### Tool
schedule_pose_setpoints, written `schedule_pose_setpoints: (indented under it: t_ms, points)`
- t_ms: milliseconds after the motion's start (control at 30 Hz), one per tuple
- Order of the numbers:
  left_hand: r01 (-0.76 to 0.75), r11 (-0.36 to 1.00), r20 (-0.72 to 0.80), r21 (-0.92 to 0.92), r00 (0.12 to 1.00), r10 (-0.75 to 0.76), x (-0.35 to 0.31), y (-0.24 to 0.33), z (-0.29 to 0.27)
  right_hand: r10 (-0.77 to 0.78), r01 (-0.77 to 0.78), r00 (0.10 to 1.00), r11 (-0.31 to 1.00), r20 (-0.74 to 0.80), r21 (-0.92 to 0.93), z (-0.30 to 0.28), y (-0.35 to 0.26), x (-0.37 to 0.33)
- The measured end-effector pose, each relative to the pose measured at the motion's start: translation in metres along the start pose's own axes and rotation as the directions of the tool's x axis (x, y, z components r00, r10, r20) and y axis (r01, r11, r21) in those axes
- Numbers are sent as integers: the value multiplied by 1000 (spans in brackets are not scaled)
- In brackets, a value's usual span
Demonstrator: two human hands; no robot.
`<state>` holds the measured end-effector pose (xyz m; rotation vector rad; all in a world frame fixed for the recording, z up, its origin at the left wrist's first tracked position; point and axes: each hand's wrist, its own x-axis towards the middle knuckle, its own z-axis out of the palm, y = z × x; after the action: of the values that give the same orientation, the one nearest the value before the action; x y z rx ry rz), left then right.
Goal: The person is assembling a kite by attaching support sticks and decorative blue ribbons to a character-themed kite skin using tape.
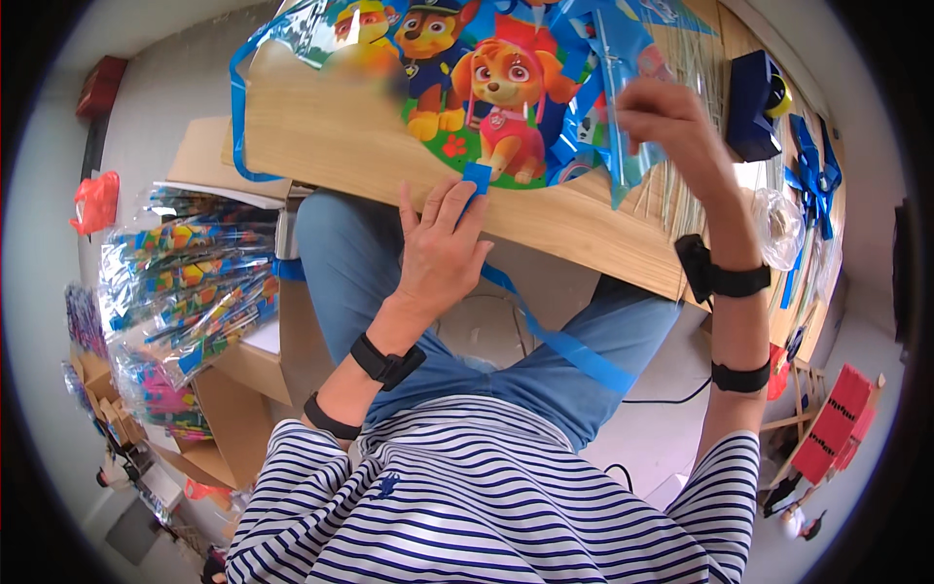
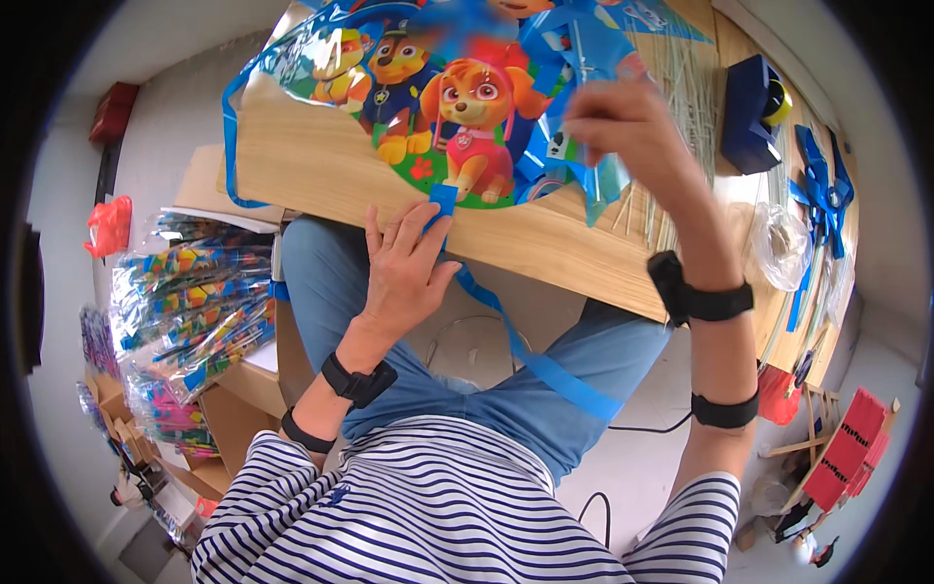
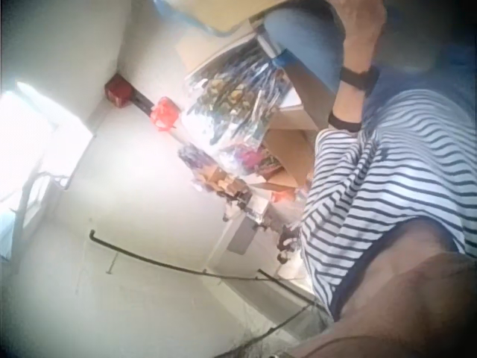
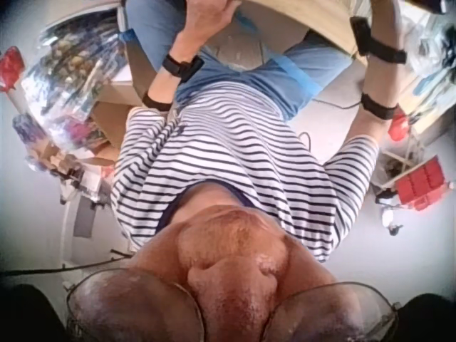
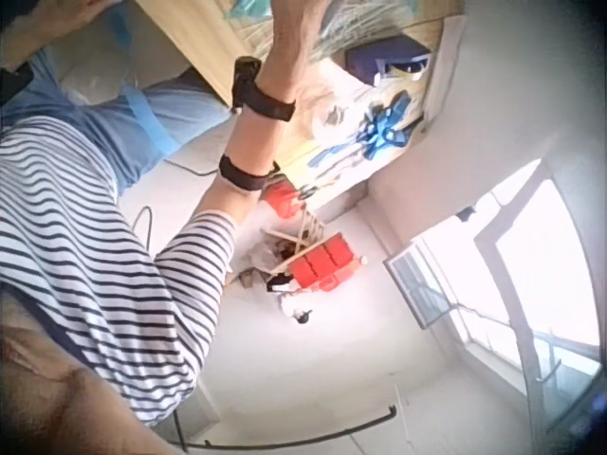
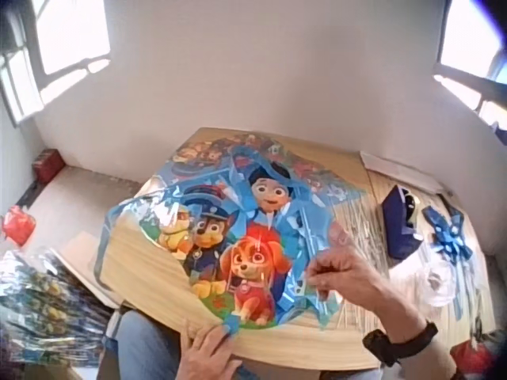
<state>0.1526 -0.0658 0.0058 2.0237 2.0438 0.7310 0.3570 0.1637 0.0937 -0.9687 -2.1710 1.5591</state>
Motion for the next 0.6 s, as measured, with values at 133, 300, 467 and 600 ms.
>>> schedule_pose_setpoints:
  t_ms: [133,300,467,600]
  points:
    - [6,999,-15,-53,1000,-7,-9,-1,-4,-16,103,947,961,321,-255,73,-2,46]
    - [21,996,-9,-85,1000,-22,-16,-6,-11,-55,257,894,875,444,-409,104,14,74]
    - [30,991,-25,-130,999,-34,-9,-8,-10,88,204,867,835,491,-511,109,13,86]
    - [10,989,-18,-147,1000,-13,-5,-9,-6,98,215,858,823,504,-526,112,12,89]
